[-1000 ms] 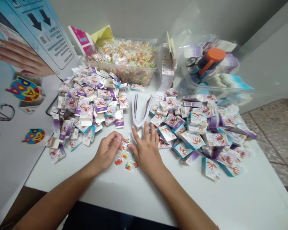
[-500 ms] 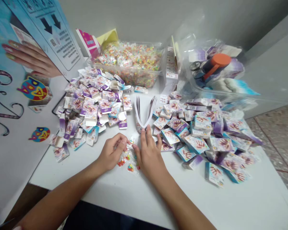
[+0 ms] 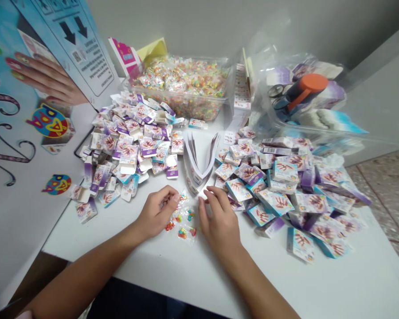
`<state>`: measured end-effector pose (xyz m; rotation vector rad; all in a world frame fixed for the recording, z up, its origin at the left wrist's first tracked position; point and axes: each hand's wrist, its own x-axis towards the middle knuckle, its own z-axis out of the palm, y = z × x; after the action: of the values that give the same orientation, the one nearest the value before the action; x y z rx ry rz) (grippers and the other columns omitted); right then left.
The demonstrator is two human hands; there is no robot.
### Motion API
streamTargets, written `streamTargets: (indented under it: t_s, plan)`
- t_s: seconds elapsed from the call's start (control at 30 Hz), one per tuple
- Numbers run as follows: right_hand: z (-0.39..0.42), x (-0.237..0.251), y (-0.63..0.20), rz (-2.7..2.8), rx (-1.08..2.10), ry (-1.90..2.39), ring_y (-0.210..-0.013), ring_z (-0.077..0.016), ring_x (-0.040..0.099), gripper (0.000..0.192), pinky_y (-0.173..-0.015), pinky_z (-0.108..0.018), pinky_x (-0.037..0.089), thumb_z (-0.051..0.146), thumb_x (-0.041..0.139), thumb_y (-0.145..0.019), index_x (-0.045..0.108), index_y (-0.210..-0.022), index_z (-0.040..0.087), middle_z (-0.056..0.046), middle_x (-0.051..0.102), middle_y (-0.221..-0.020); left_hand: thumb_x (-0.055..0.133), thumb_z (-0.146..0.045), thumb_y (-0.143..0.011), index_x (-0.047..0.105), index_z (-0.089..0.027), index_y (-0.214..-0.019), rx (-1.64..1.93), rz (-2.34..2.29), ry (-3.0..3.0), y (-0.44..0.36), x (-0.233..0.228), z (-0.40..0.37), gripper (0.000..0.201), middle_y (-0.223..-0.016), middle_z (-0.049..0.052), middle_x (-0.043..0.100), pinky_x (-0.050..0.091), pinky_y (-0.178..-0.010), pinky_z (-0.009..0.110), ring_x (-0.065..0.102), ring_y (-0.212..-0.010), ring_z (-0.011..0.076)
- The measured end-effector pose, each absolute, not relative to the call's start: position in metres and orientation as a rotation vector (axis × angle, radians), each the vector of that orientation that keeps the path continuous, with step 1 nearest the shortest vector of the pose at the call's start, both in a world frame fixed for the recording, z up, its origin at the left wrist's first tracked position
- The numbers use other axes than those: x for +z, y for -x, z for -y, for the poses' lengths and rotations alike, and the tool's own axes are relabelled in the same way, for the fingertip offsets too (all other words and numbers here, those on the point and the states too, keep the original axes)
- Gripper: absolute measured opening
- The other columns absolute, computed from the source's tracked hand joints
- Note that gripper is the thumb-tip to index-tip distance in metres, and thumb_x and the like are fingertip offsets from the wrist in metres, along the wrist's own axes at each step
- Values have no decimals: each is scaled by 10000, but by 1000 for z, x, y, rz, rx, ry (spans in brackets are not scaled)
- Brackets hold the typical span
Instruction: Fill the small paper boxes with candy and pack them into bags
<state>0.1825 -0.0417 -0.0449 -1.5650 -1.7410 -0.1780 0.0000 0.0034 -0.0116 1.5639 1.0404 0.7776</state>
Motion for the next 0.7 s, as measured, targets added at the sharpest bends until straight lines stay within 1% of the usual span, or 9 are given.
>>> streamTargets:
  t_s: [0.1,0.17,0.23,0.3,0.37,0.43,0.5,0.57,0.7]
  plan:
    - [40,-41,-185,1830,-67,1636,-730,-183,646,404,-630,-306,522,294,571,-939,546,-1325,177,-81,647,-961,470,-429,-985,543,-169,-856,783,-1028,-1565,0,-12,-3,299,-632,-42,524,364,-577,210,494,-573,84]
    - [38,-41,-187,1922,-9,1663,-659,-177,628,427,-579,-297,490,341,546,-952,529,-1342,168,-50,650,-864,469,-424,-986,546,-166,-859,784,-1015,-1578,0,-12,-3,298,-648,-38,526,369,-587,212,500,-592,87]
    - [36,-43,-188,1971,54,1670,-639,-170,624,335,-568,-283,470,365,544,-953,590,-1214,160,-35,658,-808,469,-421,-985,549,-163,-857,785,-1010,-1594,0,-12,-3,298,-657,-36,527,372,-594,215,505,-604,90]
    - [35,-45,-188,1938,98,1670,-614,-147,606,199,-557,-258,443,360,554,-949,625,-978,175,-20,647,-750,470,-422,-984,551,-162,-857,784,-1015,-1594,0,-12,-3,301,-651,-37,525,370,-589,217,502,-594,89]
    - [36,-44,-188,1840,65,1649,-553,-117,549,206,-529,-237,404,340,578,-935,575,-788,197,11,593,-660,471,-425,-983,548,-163,-854,783,-1023,-1579,0,-11,-3,303,-637,-41,518,364,-575,219,493,-569,86]
    - [38,-40,-189,1711,-12,1609,-506,-99,478,260,-508,-229,372,311,623,-902,507,-691,211,43,510,-585,473,-427,-980,540,-165,-844,789,-1030,-1561,1,-11,-3,304,-626,-43,510,357,-564,219,484,-554,84]
    - [42,-33,-192,1551,-47,1535,-507,-95,449,287,-502,-229,359,267,672,-852,463,-661,218,53,479,-587,475,-426,-979,530,-169,-833,801,-1043,-1558,1,-12,-3,301,-622,-42,505,354,-558,220,477,-552,84]
    - [46,-26,-198,1369,19,1395,-557,-107,493,302,-532,-235,387,218,716,-794,446,-659,221,43,517,-635,484,-418,-975,532,-173,-838,815,-1057,-1582,2,-14,-3,286,-636,-36,514,360,-564,224,473,-565,88]
    - [48,-6,-216,879,433,1229,-664,-136,583,279,-615,-284,493,190,801,-677,570,-829,228,18,616,-817,529,-393,-950,564,-175,-891,899,-1091,-1694,3,-17,-3,228,-761,0,556,403,-635,253,486,-650,110]
